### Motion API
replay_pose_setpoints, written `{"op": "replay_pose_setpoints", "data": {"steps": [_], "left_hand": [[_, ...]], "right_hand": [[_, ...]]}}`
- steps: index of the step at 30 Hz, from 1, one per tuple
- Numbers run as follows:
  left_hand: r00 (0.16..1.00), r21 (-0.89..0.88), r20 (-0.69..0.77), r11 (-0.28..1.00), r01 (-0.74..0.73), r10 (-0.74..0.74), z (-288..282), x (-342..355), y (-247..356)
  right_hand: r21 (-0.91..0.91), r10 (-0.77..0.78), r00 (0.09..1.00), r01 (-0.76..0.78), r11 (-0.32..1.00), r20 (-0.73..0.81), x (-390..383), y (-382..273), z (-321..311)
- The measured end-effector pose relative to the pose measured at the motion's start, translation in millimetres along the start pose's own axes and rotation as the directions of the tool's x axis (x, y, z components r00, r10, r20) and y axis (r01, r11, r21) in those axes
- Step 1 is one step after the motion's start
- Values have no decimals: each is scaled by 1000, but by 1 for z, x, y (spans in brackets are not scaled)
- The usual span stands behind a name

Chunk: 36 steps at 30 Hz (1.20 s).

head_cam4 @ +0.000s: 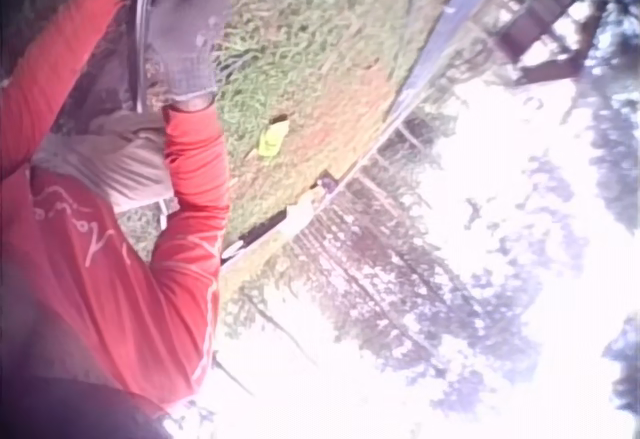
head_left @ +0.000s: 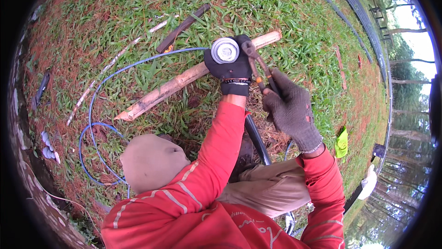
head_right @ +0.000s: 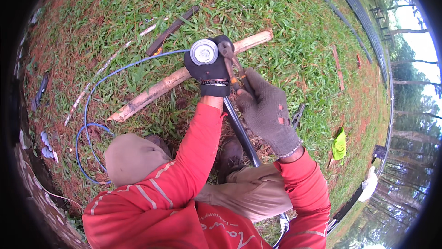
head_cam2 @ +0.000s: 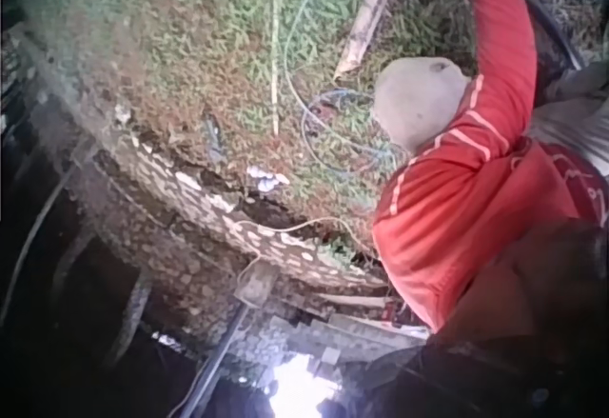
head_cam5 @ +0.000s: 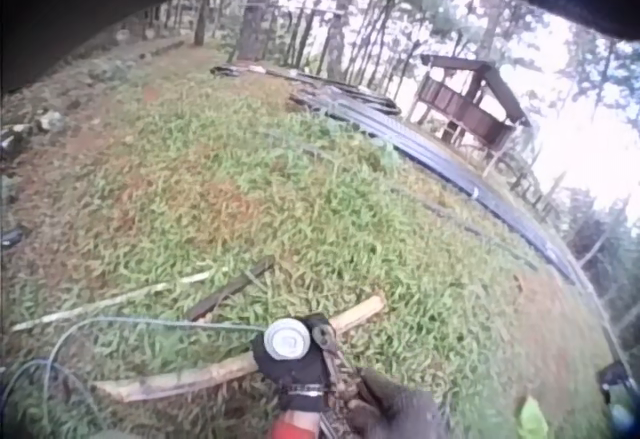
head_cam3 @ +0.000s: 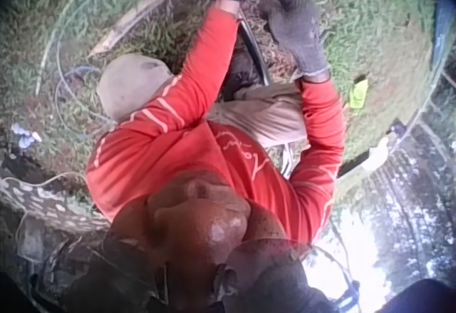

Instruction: The person cleans the end of a metal component with pliers and a hammer, slides a decorative fitting onto a metal tube, and welds the fitting to the tube with a welding tool.

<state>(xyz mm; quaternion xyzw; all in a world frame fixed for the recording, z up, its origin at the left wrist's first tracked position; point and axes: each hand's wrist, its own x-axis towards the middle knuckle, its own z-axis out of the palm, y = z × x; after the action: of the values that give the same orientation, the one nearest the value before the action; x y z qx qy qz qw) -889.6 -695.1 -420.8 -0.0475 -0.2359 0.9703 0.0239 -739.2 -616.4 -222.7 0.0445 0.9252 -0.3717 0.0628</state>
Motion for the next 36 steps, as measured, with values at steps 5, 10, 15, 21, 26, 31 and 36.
{"op": "replay_pose_setpoints", "data": {"steps": [5, 10, 15, 21, 26, 31, 36], "left_hand": [[946, -288, -169, 932, 222, -277, 20, -19, -11], [976, 31, -87, 978, 204, -201, 32, -27, -23], [974, 56, -159, 984, 170, -159, 16, -14, -8], [970, -54, -140, 979, 194, -200, 25, -17, -13], [981, -247, -138, 964, 97, -134, 36, -18, -13], [985, -84, 58, 982, 167, -162, 26, -17, -13], [992, -333, 41, 935, 124, -117, 24, -14, -12]], "right_hand": [[273, 289, 950, -248, 930, -122, 4, -16, -17], [62, 143, 980, -135, 989, -136, 0, 5, -18], [-127, -19, 996, 7, 992, -91, 3, 4, -19], [30, 24, 985, -19, 999, -168, -2, 10, -19], [319, 178, 935, -76, 945, -305, 0, -35, -13], [26, 65, 998, -65, 998, -14, -4, -1, -3], [276, 144, 952, -67, 959, -270, 1, -22, -10]]}}
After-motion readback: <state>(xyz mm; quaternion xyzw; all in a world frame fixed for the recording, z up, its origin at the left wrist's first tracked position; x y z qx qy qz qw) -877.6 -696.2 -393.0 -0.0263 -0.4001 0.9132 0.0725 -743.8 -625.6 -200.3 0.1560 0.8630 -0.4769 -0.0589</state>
